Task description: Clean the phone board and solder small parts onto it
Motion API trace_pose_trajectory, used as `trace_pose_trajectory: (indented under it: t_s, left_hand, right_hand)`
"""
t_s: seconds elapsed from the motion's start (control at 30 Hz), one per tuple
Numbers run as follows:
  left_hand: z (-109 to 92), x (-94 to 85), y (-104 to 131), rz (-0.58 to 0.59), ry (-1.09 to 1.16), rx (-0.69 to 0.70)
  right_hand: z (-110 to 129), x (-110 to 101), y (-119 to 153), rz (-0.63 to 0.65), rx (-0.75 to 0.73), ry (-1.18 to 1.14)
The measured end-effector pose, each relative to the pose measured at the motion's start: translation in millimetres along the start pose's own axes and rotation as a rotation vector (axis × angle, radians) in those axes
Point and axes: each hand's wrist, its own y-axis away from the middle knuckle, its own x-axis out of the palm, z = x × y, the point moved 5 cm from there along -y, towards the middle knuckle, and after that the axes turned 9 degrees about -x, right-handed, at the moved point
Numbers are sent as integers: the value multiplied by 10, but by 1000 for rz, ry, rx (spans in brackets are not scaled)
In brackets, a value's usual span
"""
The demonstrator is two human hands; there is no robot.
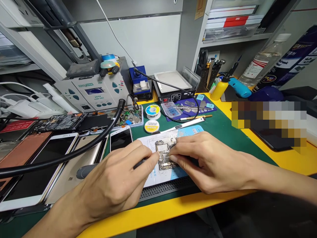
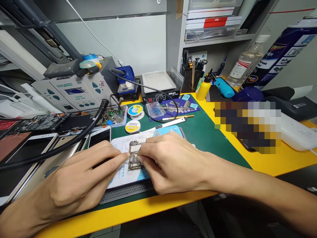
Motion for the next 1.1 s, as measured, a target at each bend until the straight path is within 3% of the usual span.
trace_pose_trajectory:
  t_s: [0.2, 1.1]
  left_hand:
    - [-17, 7, -4, 4, 3, 20]
    - [-21, 3, -4, 41, 17, -4]
  right_hand:
    - [2, -10, -5, -44, -3, -20]
    - [-13, -10, 6, -13, 21, -22]
